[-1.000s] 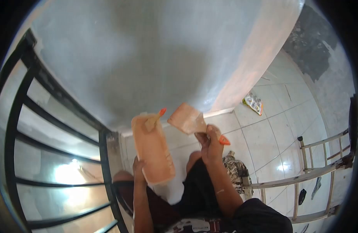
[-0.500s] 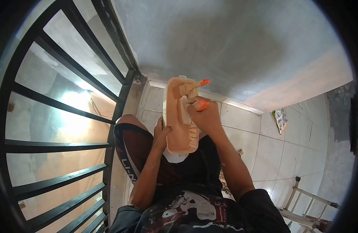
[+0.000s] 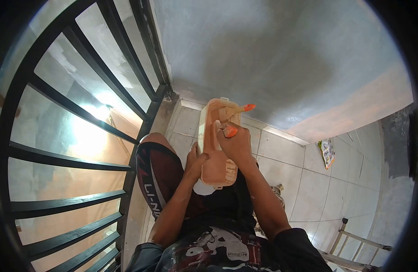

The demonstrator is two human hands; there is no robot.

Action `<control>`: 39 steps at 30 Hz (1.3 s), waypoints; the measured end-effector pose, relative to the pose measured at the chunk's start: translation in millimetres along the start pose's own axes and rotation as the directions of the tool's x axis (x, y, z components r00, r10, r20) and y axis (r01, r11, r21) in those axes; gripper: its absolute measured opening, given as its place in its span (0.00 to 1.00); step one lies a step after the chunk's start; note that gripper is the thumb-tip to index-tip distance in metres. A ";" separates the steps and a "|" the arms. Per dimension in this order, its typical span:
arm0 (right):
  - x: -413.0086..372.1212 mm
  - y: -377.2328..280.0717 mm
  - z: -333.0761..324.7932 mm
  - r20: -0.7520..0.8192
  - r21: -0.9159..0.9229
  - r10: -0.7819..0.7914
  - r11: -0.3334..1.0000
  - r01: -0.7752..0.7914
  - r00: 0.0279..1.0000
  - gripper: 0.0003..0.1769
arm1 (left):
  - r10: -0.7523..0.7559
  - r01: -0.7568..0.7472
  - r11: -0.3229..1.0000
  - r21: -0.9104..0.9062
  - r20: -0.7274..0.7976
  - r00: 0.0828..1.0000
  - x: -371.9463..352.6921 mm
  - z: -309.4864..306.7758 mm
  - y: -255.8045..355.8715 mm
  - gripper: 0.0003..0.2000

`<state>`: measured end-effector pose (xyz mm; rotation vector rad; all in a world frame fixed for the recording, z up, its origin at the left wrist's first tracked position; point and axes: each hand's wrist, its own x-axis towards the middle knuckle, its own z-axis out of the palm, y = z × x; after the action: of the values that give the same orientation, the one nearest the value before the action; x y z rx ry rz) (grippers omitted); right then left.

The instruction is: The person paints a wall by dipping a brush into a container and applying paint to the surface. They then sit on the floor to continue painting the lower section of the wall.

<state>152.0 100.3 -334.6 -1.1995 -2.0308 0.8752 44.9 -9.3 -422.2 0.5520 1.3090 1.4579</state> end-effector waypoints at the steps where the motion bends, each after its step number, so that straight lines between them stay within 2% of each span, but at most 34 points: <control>1: -2.1 1.8 2.7 -0.028 -0.032 -0.030 0.999 0.029 0.999 0.10 | 0.004 -0.004 1.000 -0.011 0.031 1.000 -0.3 -0.6 3.4 0.36; 2: -5.0 3.6 3.5 -0.037 -0.032 -0.019 0.999 0.017 0.999 0.10 | 0.006 -0.005 1.000 -0.020 0.064 0.998 -1.1 0.0 6.1 0.36; 4: -3.1 -2.7 1.6 0.036 0.096 0.094 0.991 -0.097 0.995 0.11 | 0.021 -0.019 0.999 -0.027 0.072 0.997 4.4 -3.0 -2.9 0.35; 9: 7.9 6.6 14.3 -0.066 0.218 0.186 0.961 -0.168 0.980 0.10 | 0.025 -0.025 1.000 0.007 0.087 0.996 7.4 -15.8 -13.2 0.35; 11: 7.2 13.8 16.1 -0.096 0.252 0.213 0.950 -0.183 0.972 0.10 | -0.062 0.079 0.989 -0.127 0.127 0.990 8.6 -14.9 -10.9 0.35; 13: 7.2 14.4 14.7 -0.091 0.117 0.232 0.968 -0.221 0.968 0.10 | -0.067 0.090 0.982 -0.166 0.136 0.988 9.5 -15.6 -14.0 0.35; 14: 5.7 14.6 14.2 -0.093 0.113 0.232 0.969 -0.221 0.968 0.10 | -0.071 0.098 0.974 -0.205 0.135 0.988 10.0 -16.5 -16.0 0.35; 16: 4.0 6.7 11.8 -0.147 0.016 0.074 0.997 -0.073 0.986 0.10 | -0.051 0.071 0.985 -0.155 0.124 0.991 7.5 -13.5 -5.9 0.34; 20: 4.4 -5.4 15.9 -0.129 -0.013 0.037 0.999 -0.039 0.991 0.10 | 0.019 -0.017 0.999 -0.035 0.051 0.999 6.0 -14.1 -7.6 0.34; 22: 6.0 -2.4 22.7 -0.038 -0.198 -0.051 0.979 0.043 0.998 0.10 | 0.001 0.004 0.998 -0.066 0.074 0.997 7.2 -16.0 -13.5 0.34; 23: 4.6 -2.7 23.9 -0.042 -0.195 -0.070 0.979 0.060 0.997 0.10 | -0.016 0.025 0.995 -0.096 0.097 0.995 9.1 -18.0 -16.1 0.34; 25: 2.6 -3.6 23.9 -0.126 -0.049 -0.018 0.999 0.012 0.992 0.09 | 0.029 -0.026 0.998 -0.063 0.048 0.998 17.4 -23.6 -36.7 0.33; 26: 5.2 -2.5 23.6 -0.127 -0.042 -0.048 0.998 0.043 0.991 0.09 | 0.039 -0.039 0.999 -0.031 0.001 0.999 19.9 -24.4 -41.9 0.33; 28: 3.4 6.4 20.5 -0.050 0.098 0.131 0.987 -0.125 0.990 0.09 | 0.025 -0.025 0.999 -0.028 -0.002 1.000 16.6 -20.7 -29.8 0.33; 29: 1.3 18.5 19.0 -0.048 0.101 0.111 0.989 -0.106 0.993 0.09 | -0.012 0.012 1.000 -0.026 0.007 1.000 12.7 -18.6 -22.9 0.33; 31: 3.8 38.1 11.9 0.017 0.453 0.301 0.848 -0.276 0.954 0.12 | 0.018 -0.018 1.000 -0.007 -0.023 1.000 11.9 -17.7 -17.7 0.33; 32: 1.1 42.1 6.6 0.020 0.451 0.285 0.853 -0.263 0.958 0.12 | 0.008 -0.008 1.000 0.008 -0.010 1.000 13.1 -19.0 -19.9 0.33; 34: -4.2 32.0 -10.4 0.084 0.742 0.445 0.570 -0.354 0.892 0.12 | 0.007 -0.007 1.000 0.016 0.003 1.000 13.4 -17.7 -19.5 0.34; 35: -5.5 32.7 -15.7 0.081 0.740 0.437 0.575 -0.348 0.896 0.12 | -0.005 0.005 1.000 -0.019 0.001 1.000 12.0 -16.5 -17.6 0.34; 37: -9.7 34.2 -22.7 0.097 0.817 0.481 0.462 -0.346 0.872 0.15 | -0.019 0.019 0.998 -0.057 0.004 1.000 14.8 -17.7 -18.6 0.34; 38: -10.0 36.4 -22.8 0.097 0.813 0.487 0.464 -0.351 0.868 0.15 | -0.015 0.015 0.997 -0.071 -0.001 1.000 17.7 -19.0 -21.2 0.34; 39: -10.0 41.0 -22.1 0.119 0.876 0.470 0.365 -0.315 0.875 0.15 | -0.020 0.019 0.996 -0.086 -0.004 1.000 17.3 -19.1 -25.9 0.34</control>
<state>193.2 111.5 -355.6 -1.0425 -0.8136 1.7288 32.6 -5.9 -456.5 0.4782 1.2464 1.4930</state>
